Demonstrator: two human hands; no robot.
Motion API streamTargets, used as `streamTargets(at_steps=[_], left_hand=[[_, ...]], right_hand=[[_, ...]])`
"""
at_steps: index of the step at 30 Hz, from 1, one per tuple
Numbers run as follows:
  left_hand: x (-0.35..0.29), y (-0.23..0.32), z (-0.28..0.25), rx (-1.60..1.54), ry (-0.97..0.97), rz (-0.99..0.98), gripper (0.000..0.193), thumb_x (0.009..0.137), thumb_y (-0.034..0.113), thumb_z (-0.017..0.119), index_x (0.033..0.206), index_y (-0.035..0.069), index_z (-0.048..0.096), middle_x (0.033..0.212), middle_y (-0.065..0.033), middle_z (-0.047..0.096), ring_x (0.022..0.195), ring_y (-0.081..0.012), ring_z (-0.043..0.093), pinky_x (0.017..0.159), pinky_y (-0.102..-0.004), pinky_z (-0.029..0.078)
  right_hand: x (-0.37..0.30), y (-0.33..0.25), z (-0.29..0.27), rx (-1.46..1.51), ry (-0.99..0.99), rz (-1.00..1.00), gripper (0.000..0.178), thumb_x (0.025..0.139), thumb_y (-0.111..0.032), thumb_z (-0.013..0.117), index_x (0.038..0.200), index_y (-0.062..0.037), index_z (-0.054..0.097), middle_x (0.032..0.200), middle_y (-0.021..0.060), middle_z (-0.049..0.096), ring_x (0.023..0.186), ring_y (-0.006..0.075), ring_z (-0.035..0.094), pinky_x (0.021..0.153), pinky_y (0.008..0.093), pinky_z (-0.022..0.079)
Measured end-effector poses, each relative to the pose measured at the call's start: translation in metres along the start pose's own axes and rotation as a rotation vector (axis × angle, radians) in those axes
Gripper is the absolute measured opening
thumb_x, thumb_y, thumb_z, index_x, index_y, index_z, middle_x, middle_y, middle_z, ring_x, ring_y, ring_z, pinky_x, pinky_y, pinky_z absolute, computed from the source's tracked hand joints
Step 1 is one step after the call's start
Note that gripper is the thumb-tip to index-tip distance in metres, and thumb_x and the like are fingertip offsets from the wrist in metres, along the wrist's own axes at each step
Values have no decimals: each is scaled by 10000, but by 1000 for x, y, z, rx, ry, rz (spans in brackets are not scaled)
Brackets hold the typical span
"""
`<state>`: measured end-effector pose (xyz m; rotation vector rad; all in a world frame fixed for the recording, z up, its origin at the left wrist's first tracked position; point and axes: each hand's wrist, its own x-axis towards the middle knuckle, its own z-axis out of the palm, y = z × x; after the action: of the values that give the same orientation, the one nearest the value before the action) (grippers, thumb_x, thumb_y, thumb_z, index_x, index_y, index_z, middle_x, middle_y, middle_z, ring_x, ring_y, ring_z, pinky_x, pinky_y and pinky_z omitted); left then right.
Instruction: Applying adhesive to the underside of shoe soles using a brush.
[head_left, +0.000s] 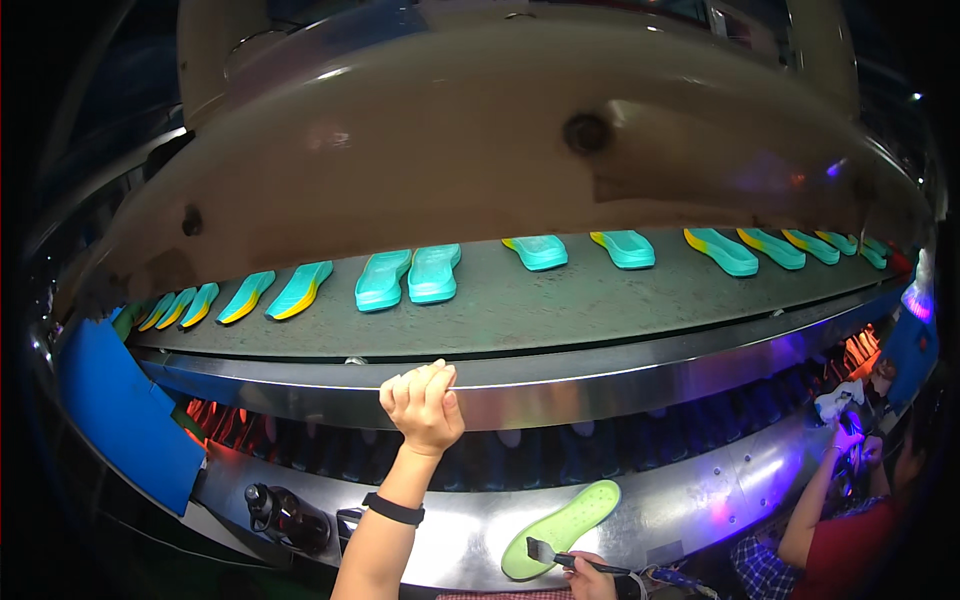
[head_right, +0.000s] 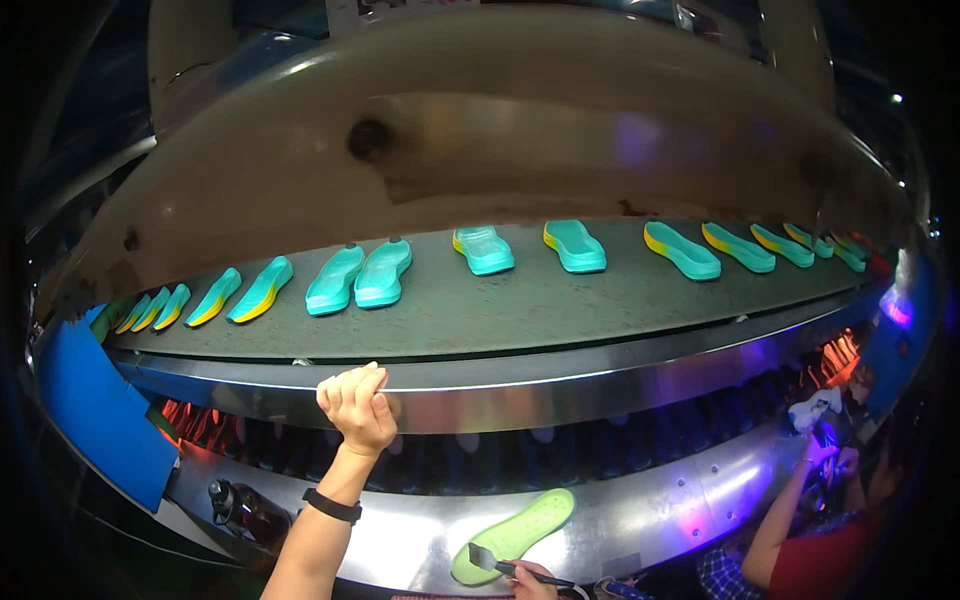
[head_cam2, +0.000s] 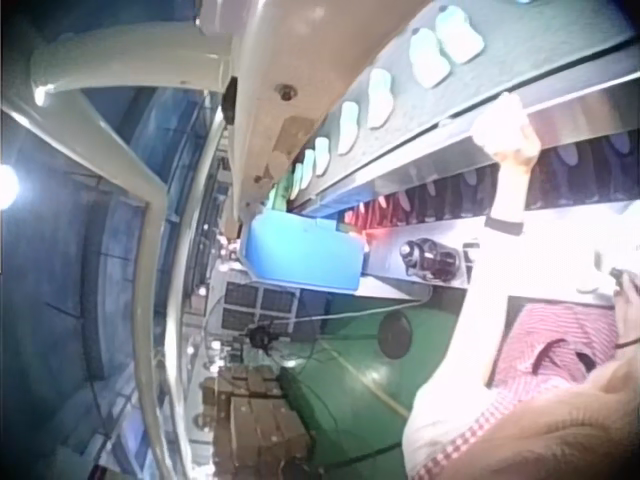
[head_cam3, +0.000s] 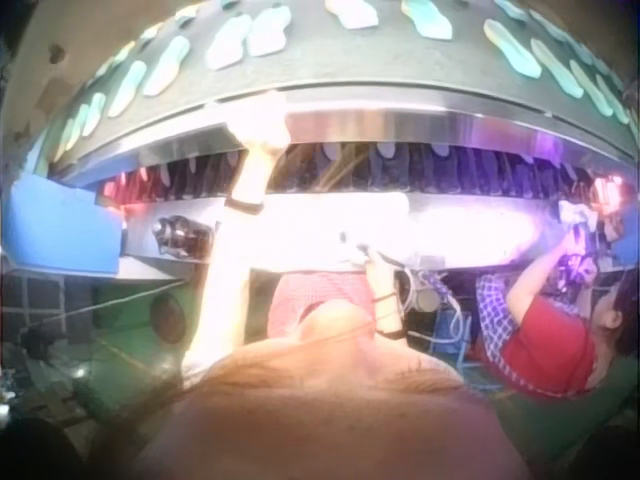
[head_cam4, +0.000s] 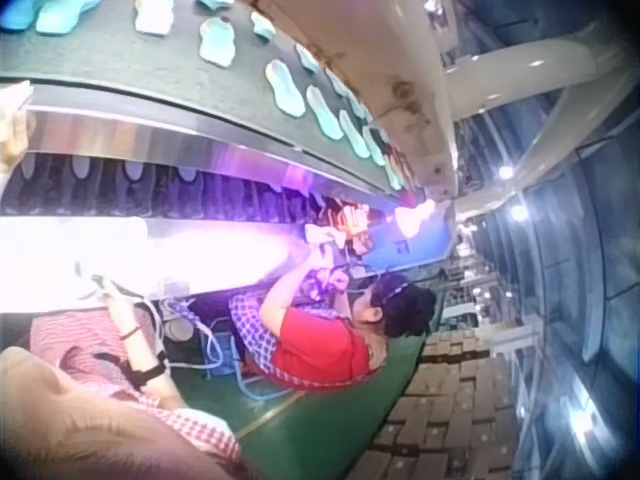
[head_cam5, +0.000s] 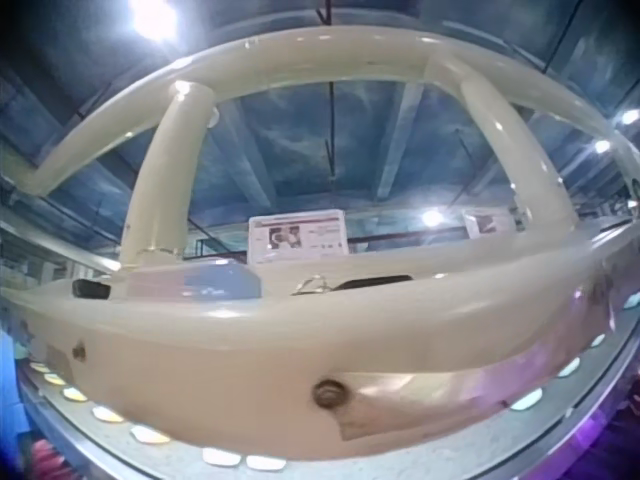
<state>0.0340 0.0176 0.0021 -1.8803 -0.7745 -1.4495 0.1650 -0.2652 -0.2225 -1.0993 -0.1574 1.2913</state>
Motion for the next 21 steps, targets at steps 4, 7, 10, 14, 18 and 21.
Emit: streamTargets(at_steps=[4,7,10,14,18,21], left_hand=[[2,4,1,9,7,26,236,828,239,408,926,116,583,951,-23,586,862,-194,491,811,-360,312],[5,7,2,18,18,68,226,824,201,396,914,80,564,908,-62,598,806,-214,518,776,-353,322],[4,7,3,25,30,70,224,826,201,394,914,80,561,917,-65,597,807,-219,519,774,-356,323],[8,9,4,1,19,64,220,819,196,399,912,78,559,910,-66,592,817,-226,514,780,-364,326],[3,8,9,-7,38,44,209,800,189,413,901,79,559,907,-73,587,813,-233,509,785,-369,326],[3,6,8,-18,20,11,207,793,222,450,908,107,577,932,-48,589,845,-215,497,795,-369,327]], right_hand=[[6,5,-8,62,18,-14,234,889,-95,465,1049,36,575,944,52,610,628,68,483,513,196,389],[3,-5,-21,-5,-23,-16,233,896,-118,459,1032,21,587,937,54,617,654,94,528,535,241,430],[-12,-20,-25,-380,-20,-192,215,885,-141,472,1012,-29,605,895,51,626,634,124,554,540,279,457],[-9,-13,-42,-1100,62,-809,169,823,-161,529,956,-125,627,782,66,618,547,190,556,481,312,442],[-33,-37,-20,-956,133,-703,181,787,-138,541,951,-139,620,731,99,604,572,270,574,495,366,451],[-30,-30,-18,-891,107,-643,241,783,-125,532,1005,-172,614,786,119,616,604,290,578,536,378,459]])
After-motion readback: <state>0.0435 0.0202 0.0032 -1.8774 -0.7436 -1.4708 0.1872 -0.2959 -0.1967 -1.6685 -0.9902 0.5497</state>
